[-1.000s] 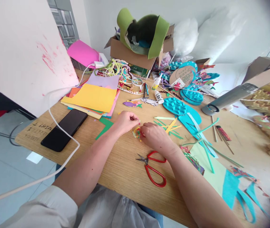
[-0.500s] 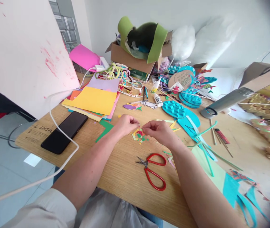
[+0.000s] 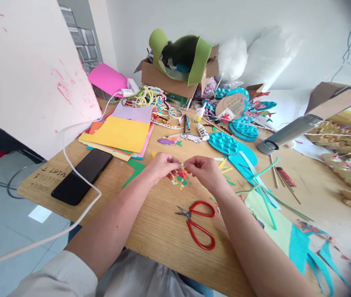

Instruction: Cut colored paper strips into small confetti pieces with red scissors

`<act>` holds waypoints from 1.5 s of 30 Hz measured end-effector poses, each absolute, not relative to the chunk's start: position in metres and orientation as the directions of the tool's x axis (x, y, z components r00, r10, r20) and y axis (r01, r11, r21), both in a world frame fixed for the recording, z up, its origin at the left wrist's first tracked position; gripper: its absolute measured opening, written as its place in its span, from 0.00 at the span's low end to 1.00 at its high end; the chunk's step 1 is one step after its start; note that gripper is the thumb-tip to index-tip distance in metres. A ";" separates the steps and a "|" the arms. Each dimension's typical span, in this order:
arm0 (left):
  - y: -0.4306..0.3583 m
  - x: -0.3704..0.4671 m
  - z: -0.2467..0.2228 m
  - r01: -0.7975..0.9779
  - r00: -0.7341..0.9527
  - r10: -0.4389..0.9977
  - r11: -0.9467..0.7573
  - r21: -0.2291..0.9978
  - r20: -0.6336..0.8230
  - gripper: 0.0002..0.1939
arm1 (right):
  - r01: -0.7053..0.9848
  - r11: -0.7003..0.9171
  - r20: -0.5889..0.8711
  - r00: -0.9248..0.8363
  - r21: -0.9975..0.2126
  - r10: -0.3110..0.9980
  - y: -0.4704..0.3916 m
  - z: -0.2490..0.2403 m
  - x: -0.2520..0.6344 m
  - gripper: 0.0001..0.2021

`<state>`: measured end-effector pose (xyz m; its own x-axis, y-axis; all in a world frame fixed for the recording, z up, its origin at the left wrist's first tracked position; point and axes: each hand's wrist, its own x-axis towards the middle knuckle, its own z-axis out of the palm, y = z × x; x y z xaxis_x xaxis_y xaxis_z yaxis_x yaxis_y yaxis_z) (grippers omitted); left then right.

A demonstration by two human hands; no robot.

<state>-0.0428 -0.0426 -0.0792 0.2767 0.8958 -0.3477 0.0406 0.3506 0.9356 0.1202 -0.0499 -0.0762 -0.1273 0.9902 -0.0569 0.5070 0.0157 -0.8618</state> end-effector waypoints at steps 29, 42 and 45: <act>-0.037 -0.043 -0.082 -0.025 0.109 0.949 0.301 0.953 -0.297 0.06 | 0.786 0.538 -0.193 -0.604 -0.304 0.773 -0.061 -0.073 0.128 0.10; -0.036 -0.044 -0.084 -0.032 0.121 0.949 0.297 0.954 -0.292 0.06 | 0.838 0.470 -0.264 -0.537 -0.278 0.801 -0.063 -0.071 0.121 0.11; -0.037 -0.044 -0.084 -0.032 0.122 0.952 0.287 0.957 -0.281 0.06 | 0.843 0.444 -0.265 -0.522 -0.303 0.811 -0.062 -0.073 0.121 0.10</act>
<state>-0.0439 -0.0367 -0.0842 0.1221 0.9518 -0.2814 -0.0318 0.2871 0.9574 0.1211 -0.0624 -0.0728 -0.5220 0.8107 -0.2650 0.8432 0.4439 -0.3031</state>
